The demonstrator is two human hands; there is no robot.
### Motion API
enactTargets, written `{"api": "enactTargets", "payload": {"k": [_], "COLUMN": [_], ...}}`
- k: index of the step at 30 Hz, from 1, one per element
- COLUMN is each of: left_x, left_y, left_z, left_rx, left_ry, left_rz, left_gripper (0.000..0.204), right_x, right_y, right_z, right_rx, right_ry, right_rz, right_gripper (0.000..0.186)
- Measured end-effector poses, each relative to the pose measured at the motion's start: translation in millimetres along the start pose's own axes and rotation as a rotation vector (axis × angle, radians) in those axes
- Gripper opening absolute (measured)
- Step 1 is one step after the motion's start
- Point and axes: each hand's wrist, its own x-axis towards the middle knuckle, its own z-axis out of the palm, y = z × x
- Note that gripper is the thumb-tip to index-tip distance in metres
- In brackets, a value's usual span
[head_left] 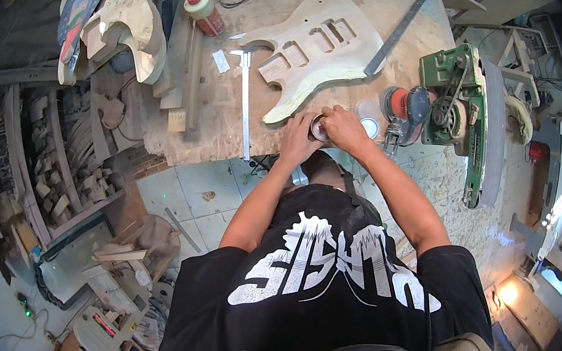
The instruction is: The person applies a substance from a small container onto a wooden guitar body. They spread the substance using a small piece of material, then apply more from a tube onto the wood surface.
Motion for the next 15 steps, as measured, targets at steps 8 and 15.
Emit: {"api": "enactTargets", "payload": {"k": [8,15], "left_x": [-0.3,-0.4], "left_y": [-1.2,-1.2], "left_z": [0.9,1.5], "left_rx": [0.008,0.005], "left_ry": [-0.006,0.005], "left_rz": [0.010,0.032], "left_gripper": [0.074,0.074], "right_x": [5.5,8.6], "right_y": [-1.2,3.1], "right_z": [4.6,4.8], "right_rx": [-0.046,-0.052], "right_ry": [-0.048,-0.091], "right_rz": [-0.046,-0.093], "right_gripper": [0.016,0.011]}}
